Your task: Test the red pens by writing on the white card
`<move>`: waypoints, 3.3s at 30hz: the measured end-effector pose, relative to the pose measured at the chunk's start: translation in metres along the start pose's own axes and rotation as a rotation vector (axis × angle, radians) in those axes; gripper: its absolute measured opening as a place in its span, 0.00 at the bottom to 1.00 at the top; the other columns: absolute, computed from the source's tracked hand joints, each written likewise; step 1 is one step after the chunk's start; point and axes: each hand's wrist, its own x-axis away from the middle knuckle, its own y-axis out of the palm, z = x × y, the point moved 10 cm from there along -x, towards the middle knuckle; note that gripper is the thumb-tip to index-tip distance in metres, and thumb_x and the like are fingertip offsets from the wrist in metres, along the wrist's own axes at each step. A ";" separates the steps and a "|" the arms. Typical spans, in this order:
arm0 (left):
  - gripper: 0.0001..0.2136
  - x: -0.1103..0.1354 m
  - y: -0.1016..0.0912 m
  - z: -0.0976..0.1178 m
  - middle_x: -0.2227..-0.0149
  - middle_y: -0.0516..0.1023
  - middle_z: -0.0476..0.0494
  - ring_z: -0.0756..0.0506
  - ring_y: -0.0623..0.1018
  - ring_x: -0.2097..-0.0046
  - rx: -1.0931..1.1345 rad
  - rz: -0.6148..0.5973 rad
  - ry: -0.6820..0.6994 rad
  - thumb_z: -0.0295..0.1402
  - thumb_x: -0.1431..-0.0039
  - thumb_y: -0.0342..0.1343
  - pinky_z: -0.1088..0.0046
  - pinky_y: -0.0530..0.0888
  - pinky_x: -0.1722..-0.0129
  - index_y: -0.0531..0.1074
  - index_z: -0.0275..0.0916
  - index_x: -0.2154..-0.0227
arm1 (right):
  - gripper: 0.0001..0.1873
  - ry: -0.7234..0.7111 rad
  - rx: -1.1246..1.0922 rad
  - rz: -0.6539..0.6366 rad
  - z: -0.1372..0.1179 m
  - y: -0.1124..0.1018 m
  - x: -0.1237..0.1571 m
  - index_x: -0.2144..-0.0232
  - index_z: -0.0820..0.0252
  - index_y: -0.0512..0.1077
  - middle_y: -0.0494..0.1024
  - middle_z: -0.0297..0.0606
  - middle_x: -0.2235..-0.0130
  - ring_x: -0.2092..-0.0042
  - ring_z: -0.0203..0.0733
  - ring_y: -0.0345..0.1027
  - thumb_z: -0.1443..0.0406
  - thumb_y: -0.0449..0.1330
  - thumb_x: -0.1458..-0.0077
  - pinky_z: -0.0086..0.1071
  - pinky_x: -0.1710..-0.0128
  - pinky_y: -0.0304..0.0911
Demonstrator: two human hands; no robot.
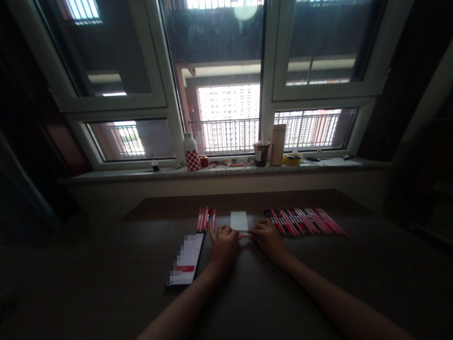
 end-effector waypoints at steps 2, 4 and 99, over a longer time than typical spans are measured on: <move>0.11 0.000 0.000 0.000 0.61 0.75 0.47 0.42 0.69 0.51 -0.010 -0.002 0.000 0.40 0.37 0.47 0.40 0.45 0.40 0.74 0.45 0.64 | 0.08 -0.006 0.007 -0.005 0.000 0.001 0.000 0.63 0.51 0.79 0.79 0.37 0.66 0.54 0.48 0.61 0.65 0.63 0.46 0.39 0.53 0.56; 0.12 0.000 0.001 -0.001 0.61 0.75 0.47 0.42 0.69 0.52 -0.021 -0.004 -0.003 0.39 0.36 0.46 0.40 0.46 0.40 0.75 0.45 0.64 | 0.08 -0.013 0.012 -0.009 -0.001 0.001 0.000 0.63 0.51 0.79 0.79 0.37 0.66 0.54 0.48 0.61 0.65 0.62 0.46 0.39 0.53 0.56; 0.11 0.001 -0.003 -0.013 0.60 0.73 0.45 0.42 0.70 0.52 -0.029 0.011 -0.132 0.33 0.37 0.44 0.44 0.50 0.40 0.73 0.44 0.60 | 0.10 0.149 0.127 0.119 0.019 -0.011 0.002 0.62 0.53 0.78 0.76 0.42 0.62 0.55 0.52 0.60 0.67 0.57 0.43 0.42 0.54 0.55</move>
